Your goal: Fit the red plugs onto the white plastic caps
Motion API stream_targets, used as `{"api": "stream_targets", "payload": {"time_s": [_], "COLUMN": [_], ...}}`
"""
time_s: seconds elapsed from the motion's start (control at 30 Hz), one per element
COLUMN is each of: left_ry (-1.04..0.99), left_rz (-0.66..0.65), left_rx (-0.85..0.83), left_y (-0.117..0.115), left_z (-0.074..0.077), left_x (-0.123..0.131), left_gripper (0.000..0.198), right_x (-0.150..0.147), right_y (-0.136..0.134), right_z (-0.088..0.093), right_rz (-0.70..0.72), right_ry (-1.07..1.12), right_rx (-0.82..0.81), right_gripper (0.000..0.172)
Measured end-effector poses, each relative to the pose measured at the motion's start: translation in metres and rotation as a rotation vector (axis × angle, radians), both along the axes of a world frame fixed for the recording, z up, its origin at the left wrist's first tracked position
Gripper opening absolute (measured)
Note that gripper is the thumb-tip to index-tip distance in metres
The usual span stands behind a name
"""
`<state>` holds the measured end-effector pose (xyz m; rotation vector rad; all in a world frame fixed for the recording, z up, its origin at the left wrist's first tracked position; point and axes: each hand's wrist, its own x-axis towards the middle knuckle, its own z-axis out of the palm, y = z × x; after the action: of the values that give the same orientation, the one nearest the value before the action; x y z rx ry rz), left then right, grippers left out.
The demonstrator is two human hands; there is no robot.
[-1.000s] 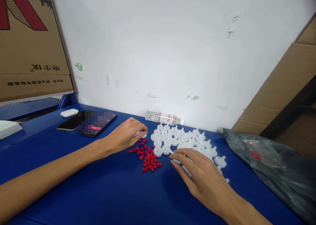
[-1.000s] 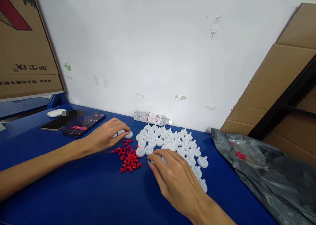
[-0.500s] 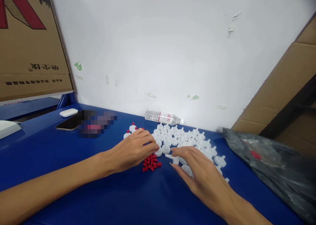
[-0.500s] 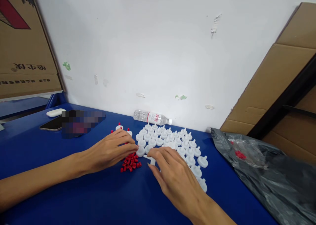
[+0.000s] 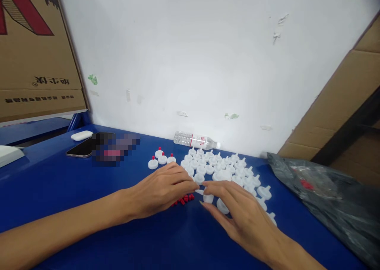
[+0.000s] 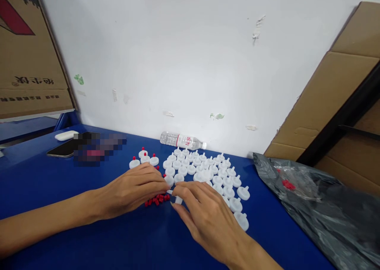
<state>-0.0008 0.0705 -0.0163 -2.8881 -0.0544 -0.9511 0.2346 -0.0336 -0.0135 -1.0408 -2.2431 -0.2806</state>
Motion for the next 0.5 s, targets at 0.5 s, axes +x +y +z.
{"api": "stream_targets", "payload": {"time_s": [0.5], "left_ry": [-0.035], "left_rz": [0.018], "left_rx": [-0.067], "left_y": [-0.0060], "left_z": [0.0014], "left_x": [0.0046], "left_gripper": [0.017], "right_x": [0.0002], "right_y": [-0.0022], "right_z": [-0.0016], "right_rz": [0.092], "right_ry": [0.018], "right_rx": [0.087], "right_gripper": [0.012]}}
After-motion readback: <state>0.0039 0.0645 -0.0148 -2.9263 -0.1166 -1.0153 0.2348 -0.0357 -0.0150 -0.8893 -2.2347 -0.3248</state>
